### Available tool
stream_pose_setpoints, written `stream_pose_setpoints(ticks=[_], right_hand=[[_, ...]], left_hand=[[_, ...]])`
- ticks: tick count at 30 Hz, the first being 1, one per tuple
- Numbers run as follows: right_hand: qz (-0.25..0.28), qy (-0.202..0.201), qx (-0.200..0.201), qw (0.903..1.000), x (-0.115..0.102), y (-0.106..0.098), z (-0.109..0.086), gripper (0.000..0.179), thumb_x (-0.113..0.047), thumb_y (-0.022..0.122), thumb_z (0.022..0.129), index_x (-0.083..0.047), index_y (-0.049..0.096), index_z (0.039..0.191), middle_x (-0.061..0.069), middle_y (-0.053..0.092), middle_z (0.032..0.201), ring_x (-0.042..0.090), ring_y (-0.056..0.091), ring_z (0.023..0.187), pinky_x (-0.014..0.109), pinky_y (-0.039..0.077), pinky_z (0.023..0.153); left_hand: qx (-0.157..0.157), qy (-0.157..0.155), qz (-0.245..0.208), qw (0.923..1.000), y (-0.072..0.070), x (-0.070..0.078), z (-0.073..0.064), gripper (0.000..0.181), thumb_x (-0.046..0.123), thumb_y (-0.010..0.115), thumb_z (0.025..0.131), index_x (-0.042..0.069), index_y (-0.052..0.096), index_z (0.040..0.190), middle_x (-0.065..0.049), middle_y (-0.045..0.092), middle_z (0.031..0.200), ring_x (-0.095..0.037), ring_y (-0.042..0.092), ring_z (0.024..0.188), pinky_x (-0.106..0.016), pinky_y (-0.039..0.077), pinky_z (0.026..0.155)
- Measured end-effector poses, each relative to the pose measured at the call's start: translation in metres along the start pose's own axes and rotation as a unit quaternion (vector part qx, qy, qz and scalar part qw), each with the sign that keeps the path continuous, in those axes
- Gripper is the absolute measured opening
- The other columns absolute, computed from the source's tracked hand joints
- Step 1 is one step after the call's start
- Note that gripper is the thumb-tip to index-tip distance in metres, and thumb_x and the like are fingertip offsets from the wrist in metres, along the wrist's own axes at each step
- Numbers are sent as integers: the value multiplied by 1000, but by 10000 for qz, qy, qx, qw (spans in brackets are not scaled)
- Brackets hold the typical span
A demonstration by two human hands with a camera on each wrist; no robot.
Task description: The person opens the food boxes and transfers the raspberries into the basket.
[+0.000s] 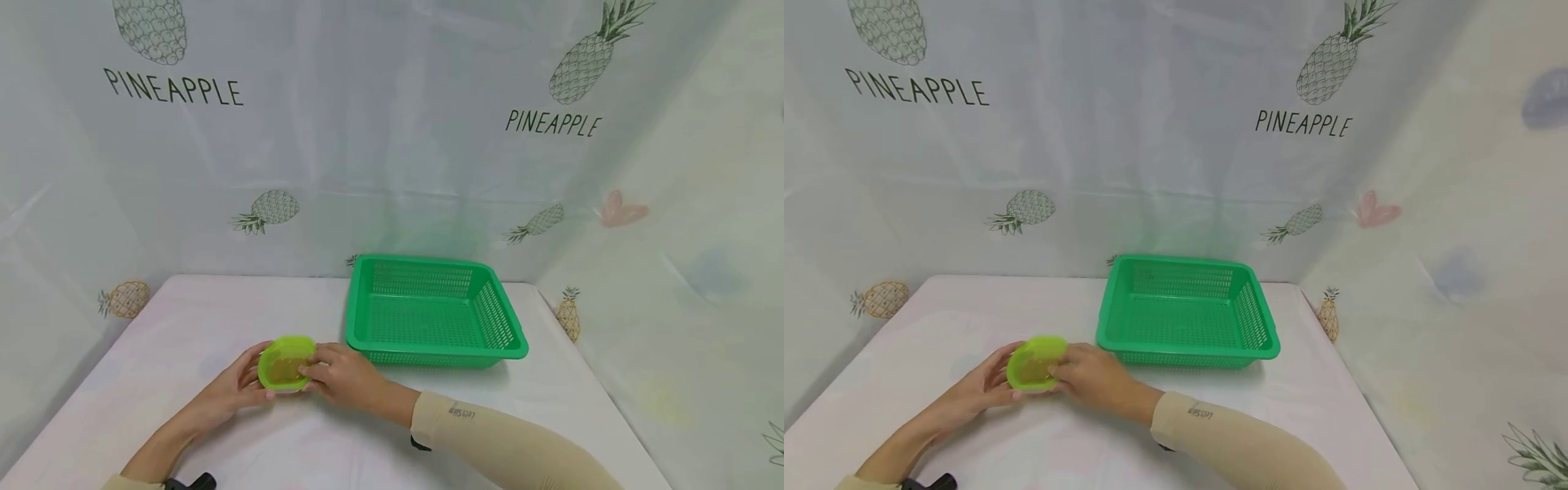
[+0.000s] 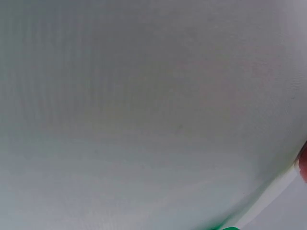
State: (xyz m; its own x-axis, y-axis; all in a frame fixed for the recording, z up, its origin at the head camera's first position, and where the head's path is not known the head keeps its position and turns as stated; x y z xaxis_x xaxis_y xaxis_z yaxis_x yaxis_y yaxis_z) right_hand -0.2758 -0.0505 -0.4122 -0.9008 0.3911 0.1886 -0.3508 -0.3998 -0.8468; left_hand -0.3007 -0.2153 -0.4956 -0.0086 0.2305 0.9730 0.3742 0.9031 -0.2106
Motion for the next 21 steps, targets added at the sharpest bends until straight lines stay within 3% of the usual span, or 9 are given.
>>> stream_pose_setpoints(ticks=[6, 15, 21], right_hand=[[-223, -177, -72, 9996, -3, 0, 3, 33, -41, 78, 97, -17, 80, 120, -3, 77, 114, 14, 71, 115, 27, 47, 113], [-219, -87, -339, 9991, -7, 10, 2, 30, -38, 73, 102, -18, 79, 123, -1, 75, 117, 20, 71, 120, 29, 52, 107], [-233, 41, -337, 9992, -6, 2, 5, 27, -36, 73, 102, -18, 80, 121, -1, 75, 117, 25, 72, 121, 29, 57, 99]], left_hand=[[-3, -69, -141, 9999, 0, -3, -1, 100, 18, 79, 97, 17, 11, 170, -24, 26, 167, -48, 35, 152, -16, 45, 101], [2, -117, -20, 9999, 3, -3, -5, 100, 19, 77, 98, 16, 7, 170, -25, 27, 165, -50, 32, 153, -22, 46, 104], [14, 21, 233, 9997, 2, 1, -2, 99, 21, 77, 98, 17, 8, 169, -22, 31, 162, -49, 36, 152, -54, 40, 117]])
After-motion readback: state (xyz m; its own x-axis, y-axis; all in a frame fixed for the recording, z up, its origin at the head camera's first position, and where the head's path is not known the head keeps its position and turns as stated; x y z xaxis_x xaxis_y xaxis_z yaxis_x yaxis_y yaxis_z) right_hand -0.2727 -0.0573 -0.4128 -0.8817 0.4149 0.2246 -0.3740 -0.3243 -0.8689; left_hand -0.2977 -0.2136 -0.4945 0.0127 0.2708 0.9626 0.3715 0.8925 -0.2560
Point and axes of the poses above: each hand's wrist, its own z-axis towards the middle knuckle, its own y-axis out of the palm, x = y × z, the point moved 10 cm from there along z, towards the middle knuckle
